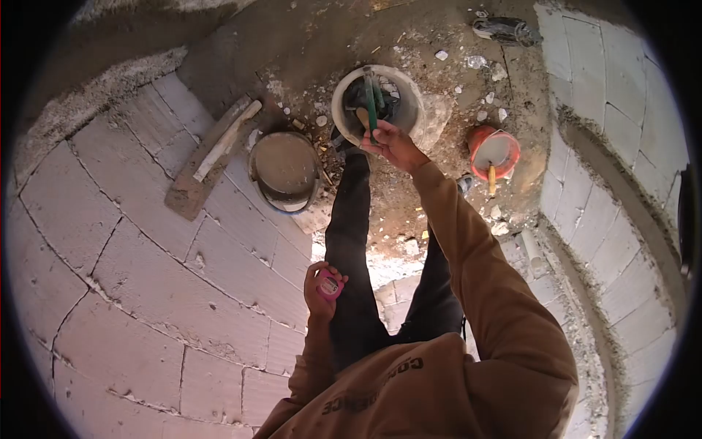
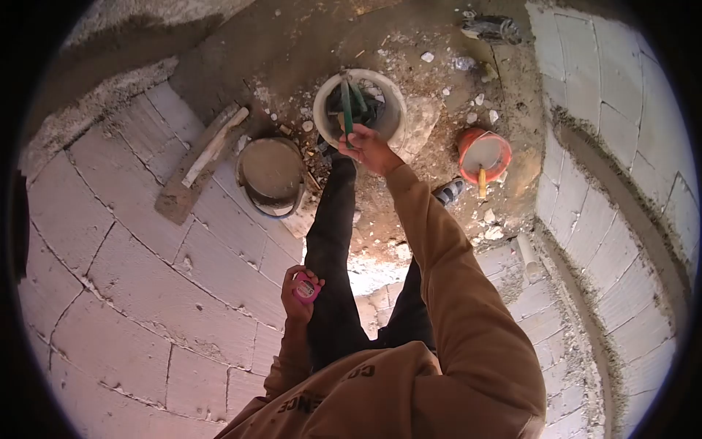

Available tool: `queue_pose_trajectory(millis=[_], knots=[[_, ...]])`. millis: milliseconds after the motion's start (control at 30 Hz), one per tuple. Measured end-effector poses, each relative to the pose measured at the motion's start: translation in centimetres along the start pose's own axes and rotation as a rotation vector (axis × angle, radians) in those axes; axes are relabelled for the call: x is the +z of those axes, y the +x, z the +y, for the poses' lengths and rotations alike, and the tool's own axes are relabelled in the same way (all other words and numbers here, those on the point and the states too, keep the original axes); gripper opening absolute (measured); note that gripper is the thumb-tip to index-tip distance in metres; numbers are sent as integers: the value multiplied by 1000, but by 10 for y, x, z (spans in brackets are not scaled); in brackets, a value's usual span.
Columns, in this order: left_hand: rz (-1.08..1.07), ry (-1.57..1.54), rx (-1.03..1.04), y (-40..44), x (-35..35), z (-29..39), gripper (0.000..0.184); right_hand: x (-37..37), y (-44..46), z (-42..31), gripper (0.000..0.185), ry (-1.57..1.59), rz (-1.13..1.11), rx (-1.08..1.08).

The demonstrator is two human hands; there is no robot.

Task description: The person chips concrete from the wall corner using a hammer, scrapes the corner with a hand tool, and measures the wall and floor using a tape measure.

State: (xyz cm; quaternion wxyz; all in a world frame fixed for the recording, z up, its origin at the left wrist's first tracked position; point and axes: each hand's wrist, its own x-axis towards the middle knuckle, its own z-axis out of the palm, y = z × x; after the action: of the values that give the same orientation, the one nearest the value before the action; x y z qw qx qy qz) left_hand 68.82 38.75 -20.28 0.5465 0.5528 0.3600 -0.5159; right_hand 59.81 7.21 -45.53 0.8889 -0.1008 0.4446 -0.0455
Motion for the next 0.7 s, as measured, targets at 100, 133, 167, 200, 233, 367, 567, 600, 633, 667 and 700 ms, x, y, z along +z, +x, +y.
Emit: queue_pose_trajectory(millis=[100, 133, 167, 200, 233, 367, 567, 600, 633, 667, 700], knots=[[-33, 88, 57, -3, -2, -8, 37, 25, -53, -35, 33, -202, -152, -77], [-30, 65, 52, -5, 2, -9, 38, 31, -76, -42, 30, -202, -239, -95], [-27, 80, 77, -6, 9, -9, 39, 38, -105, -47, 28, -204, -306, -124], [-31, 104, 83, -9, 16, -10, 40, 43, -138, -48, 28, -228, -331, -122], [-40, 139, 76, -12, 24, -13, 41, 48, -174, -47, 28, -246, -340, -123], [-306, 335, 78, -27, 83, -20, 61, 58, -333, -33, 28, -1072, 428, -647], [-570, 1142, 112, -151, 263, -102, 81, -44, -564, 5, 29, -1162, 495, -836], [-692, 1372, 149, -189, 291, -136, 77, -67, -595, 11, 29, -1125, 502, -857], [-775, 1467, 115, -196, 302, -166, 74, -90, -626, 19, 29, -1087, 501, -877], [-852, 1556, 77, -196, 308, -196, 70, -114, -654, 29, 29, -1054, 494, -894], [-917, 1646, 37, -205, 312, -221, 67, -135, -679, 41, 29, -1001, 508, -956]])
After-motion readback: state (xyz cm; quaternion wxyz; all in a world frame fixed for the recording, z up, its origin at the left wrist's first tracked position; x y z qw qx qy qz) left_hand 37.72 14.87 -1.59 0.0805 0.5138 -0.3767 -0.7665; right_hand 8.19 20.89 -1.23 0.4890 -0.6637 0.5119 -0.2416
